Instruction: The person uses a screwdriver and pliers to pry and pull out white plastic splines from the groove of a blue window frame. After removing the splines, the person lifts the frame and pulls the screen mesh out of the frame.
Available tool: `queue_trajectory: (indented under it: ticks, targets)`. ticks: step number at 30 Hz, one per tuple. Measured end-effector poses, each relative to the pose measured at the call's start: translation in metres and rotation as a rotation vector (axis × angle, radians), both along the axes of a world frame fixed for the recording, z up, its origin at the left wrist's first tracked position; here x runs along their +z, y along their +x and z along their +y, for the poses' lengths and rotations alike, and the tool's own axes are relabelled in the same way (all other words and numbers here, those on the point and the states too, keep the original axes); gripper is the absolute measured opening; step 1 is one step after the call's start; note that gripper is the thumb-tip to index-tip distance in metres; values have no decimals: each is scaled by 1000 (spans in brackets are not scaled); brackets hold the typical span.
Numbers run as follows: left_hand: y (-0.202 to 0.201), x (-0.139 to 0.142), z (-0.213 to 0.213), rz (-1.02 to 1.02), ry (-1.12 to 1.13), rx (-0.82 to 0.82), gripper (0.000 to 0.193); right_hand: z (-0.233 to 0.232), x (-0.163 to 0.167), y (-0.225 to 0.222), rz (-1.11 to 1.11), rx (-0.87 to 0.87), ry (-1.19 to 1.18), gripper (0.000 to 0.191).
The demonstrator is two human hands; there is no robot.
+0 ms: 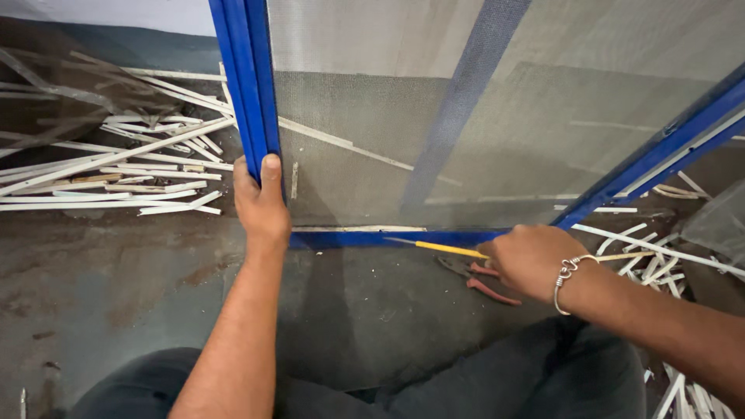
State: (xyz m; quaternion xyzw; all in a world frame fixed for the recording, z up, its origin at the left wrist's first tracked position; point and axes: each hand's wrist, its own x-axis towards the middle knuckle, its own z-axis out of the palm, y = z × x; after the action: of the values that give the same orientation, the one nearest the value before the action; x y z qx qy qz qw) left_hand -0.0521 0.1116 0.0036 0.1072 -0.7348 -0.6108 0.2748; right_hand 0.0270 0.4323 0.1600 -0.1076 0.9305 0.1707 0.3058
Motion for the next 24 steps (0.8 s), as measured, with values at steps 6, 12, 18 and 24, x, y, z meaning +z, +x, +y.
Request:
queue_trajectory:
  ticks: [6, 12, 18, 24]
  targets:
    - [-3, -3, -3, 52, 57, -35, 45, -6, -2, -11, -20, -57, 8, 37]
    - [-2, 0, -3, 40, -7, -19, 46, -9, 4, -13, -8, 46, 39, 36]
    - [-1, 1, -1, 5, 11, -2, 49, -18, 5, -29, -99, 13, 103, 32]
    - [-4, -7, 2, 34, 97, -63, 47, 4, -8, -69, 14, 75, -252, 23]
